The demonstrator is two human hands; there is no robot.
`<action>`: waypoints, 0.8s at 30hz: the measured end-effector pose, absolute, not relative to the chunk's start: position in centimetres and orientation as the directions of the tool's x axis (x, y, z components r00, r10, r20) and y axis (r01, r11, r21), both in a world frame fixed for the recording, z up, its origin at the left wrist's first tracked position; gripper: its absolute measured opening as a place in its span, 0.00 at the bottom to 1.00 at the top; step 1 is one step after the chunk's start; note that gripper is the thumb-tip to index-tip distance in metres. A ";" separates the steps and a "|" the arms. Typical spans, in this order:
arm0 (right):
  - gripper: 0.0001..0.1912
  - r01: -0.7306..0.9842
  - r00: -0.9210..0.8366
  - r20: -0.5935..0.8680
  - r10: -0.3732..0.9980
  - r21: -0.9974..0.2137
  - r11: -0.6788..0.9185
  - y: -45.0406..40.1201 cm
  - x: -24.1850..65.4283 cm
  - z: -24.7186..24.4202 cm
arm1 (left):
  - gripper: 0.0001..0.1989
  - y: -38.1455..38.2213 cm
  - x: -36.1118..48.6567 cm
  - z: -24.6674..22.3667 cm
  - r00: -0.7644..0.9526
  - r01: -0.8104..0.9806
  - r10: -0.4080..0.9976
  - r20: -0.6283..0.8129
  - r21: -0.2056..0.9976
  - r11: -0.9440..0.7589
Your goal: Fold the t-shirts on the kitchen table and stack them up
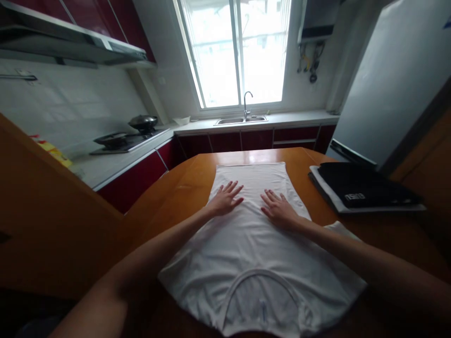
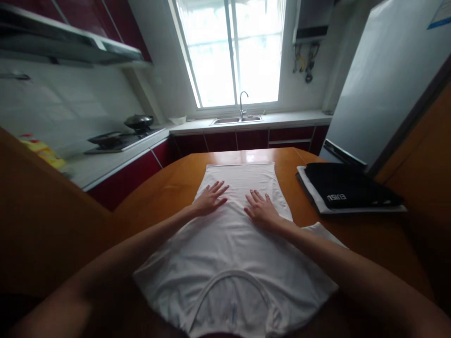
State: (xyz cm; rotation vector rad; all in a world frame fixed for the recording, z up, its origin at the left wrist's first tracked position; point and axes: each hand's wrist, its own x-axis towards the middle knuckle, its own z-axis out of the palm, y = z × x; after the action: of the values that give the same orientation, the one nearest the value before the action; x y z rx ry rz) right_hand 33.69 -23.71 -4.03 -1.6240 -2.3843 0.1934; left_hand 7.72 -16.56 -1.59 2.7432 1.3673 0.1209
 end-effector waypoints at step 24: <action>0.35 0.963 -0.060 0.112 0.992 -0.255 0.087 -31.5 38.2 -4.1 | 0.29 -28.2 7.0 -2.3 0.670 0.730 0.741 0.046 0.142 -0.669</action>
State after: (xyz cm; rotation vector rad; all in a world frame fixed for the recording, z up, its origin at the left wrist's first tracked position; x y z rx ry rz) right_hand 38.25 -31.51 -4.13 -1.9570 -2.1104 0.1632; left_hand 7.01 -28.25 -2.29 2.7675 1.2234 0.1508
